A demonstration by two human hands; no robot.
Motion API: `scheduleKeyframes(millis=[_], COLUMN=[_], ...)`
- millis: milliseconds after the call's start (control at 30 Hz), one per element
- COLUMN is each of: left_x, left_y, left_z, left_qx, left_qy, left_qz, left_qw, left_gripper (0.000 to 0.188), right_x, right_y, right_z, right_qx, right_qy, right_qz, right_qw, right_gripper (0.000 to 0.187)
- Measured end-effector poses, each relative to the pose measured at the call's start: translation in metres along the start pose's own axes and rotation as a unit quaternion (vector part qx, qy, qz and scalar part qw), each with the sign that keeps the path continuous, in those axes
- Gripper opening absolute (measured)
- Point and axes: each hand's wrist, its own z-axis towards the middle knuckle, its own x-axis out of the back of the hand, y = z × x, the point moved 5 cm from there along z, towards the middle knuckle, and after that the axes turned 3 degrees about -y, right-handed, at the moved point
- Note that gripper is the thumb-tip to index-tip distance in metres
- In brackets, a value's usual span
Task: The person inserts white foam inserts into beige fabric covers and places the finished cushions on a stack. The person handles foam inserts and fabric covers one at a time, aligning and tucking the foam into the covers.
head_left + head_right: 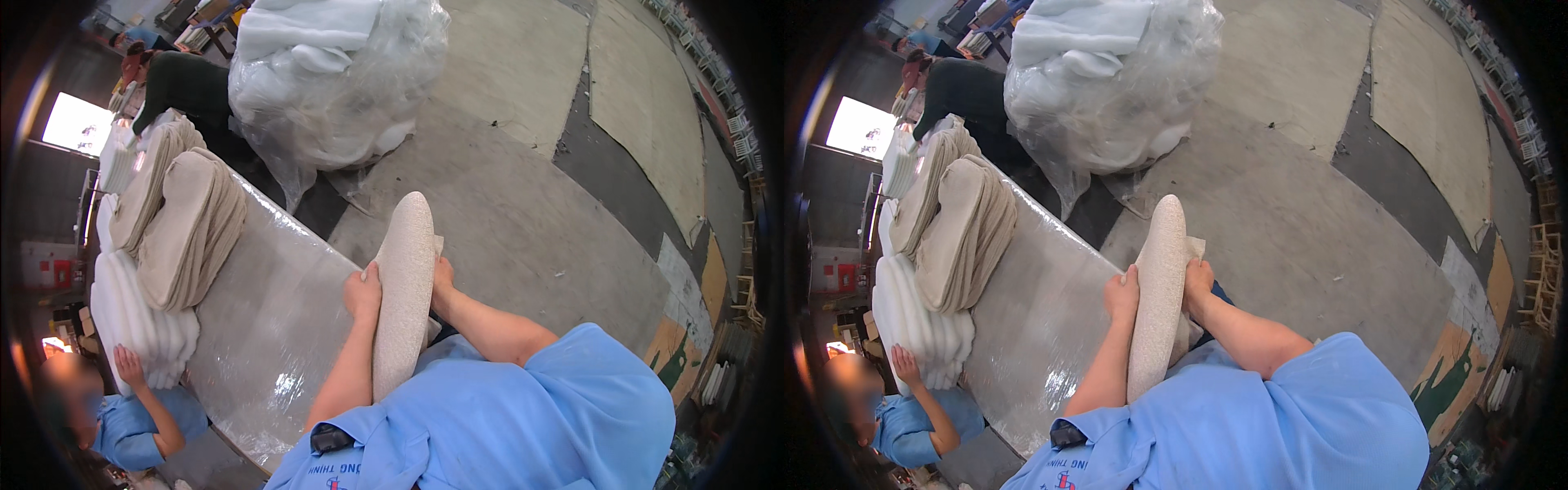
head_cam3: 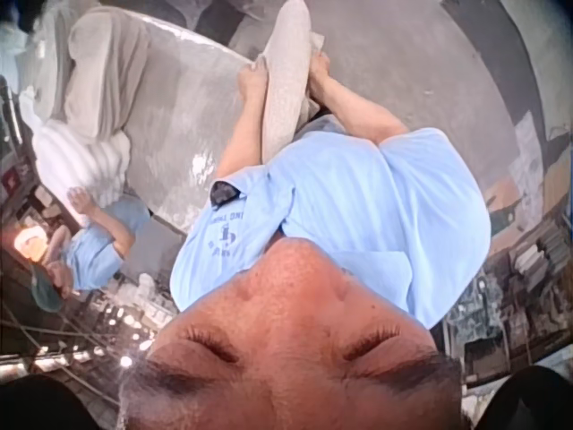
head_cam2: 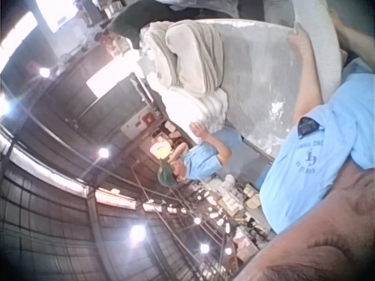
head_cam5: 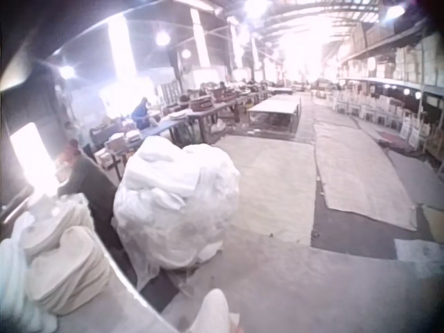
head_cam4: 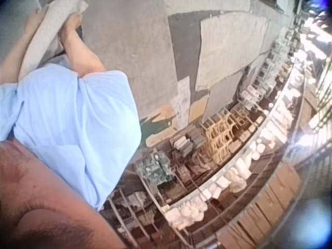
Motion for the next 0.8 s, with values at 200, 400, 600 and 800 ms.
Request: scheduleKeyframes(millis=[200,400,600,800], left_x=[0.007,0.001,-0.003,0.002], left_y=[-0.008,-0.019,-0.019,-0.038], left_z=[0.000,0.003,0.005,0.007], left_qx=[-0.023,0.003,0.012,-0.028], left_qy=[0.078,0.065,0.059,-0.012], left_qz=[0.042,0.073,0.068,-0.006], left_qw=[0.996,0.995,0.996,1.000], left_gripper=[0.050,0.049,0.047,0.048], right_x=[-0.029,-0.046,-0.053,-0.056], right_y=[-0.019,-0.019,-0.006,-0.007], right_z=[-0.019,-0.011,0.020,-0.017], right_qx=[-0.041,0.011,0.097,0.036], right_qy=[0.048,-0.019,-0.030,0.003], right_qz=[-0.126,-0.311,-0.376,-0.331], right_qw=[0.990,0.950,0.921,0.943], right_gripper=[0.060,0.069,0.072,0.076])
